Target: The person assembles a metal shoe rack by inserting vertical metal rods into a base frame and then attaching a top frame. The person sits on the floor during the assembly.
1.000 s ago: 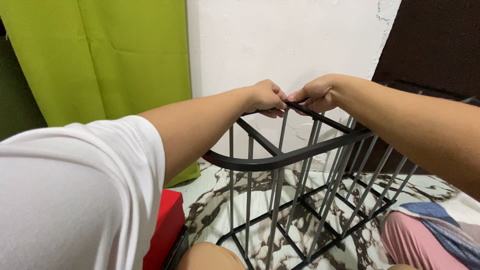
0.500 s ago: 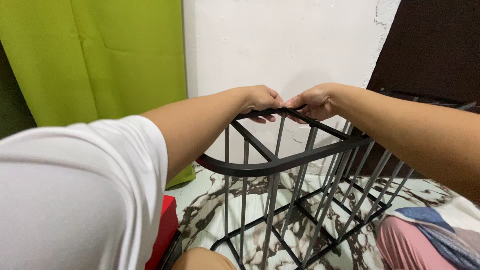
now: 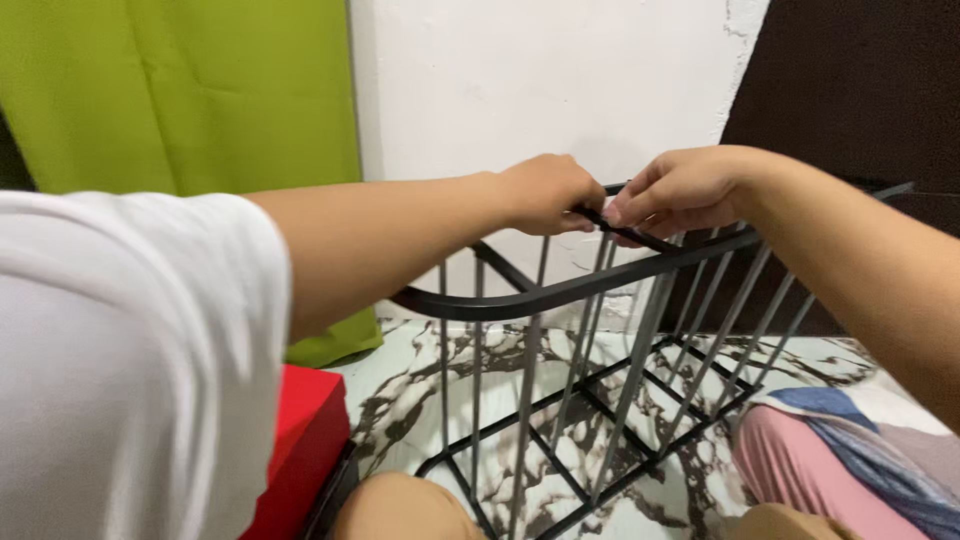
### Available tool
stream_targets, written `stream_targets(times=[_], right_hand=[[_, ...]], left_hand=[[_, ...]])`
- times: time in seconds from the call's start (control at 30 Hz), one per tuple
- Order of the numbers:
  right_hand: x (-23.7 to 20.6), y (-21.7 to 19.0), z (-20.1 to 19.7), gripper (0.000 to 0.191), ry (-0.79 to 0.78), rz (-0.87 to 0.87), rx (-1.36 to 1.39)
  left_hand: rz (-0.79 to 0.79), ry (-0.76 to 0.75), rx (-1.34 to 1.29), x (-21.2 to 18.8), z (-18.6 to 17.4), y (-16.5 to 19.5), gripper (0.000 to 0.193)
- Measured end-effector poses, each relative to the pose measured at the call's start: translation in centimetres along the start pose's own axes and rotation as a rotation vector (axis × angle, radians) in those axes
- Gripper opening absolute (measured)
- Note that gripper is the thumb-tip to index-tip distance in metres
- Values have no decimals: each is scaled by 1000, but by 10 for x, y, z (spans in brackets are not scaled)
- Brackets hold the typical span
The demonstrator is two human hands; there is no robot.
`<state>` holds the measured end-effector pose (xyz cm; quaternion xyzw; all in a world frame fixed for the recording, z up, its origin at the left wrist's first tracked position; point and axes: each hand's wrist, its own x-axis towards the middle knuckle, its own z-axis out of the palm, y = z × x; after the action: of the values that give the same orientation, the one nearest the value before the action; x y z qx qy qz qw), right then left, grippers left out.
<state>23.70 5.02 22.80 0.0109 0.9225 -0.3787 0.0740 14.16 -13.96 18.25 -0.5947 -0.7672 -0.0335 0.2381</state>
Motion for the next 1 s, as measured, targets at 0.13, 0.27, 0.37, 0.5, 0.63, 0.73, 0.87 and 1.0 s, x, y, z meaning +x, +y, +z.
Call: stream_targets(times=[0.13,0.27,0.37,0.5,0.63,0.73,0.87,1.0], right_hand=[[-8,-5,13,32,109,0,-73],[-9,-2,20,28,191,-17,-115],[-11,0,20,24,217,-26,-64],[-16,-3,19,22,221,-20,-56],[-23,-10,19,25,208,13,12],[-27,-15,16,27,159,13,-9],[-28,-20,13,28,134,-18,-111],[-26,-22,14,28,124,-27,-151]], left_hand=[[-28,-57,184,-1,0,17,21],[-15,-73,239,-1,9,11,25],[23,-26,256,0,16,6,23],[-5,-22,257,1,15,6,20],[-17,-33,287,0,8,10,19],[-44,-36,274,0,3,13,19],[-72,-13,239,0,1,15,18],[-53,-1,250,1,-1,14,18]])
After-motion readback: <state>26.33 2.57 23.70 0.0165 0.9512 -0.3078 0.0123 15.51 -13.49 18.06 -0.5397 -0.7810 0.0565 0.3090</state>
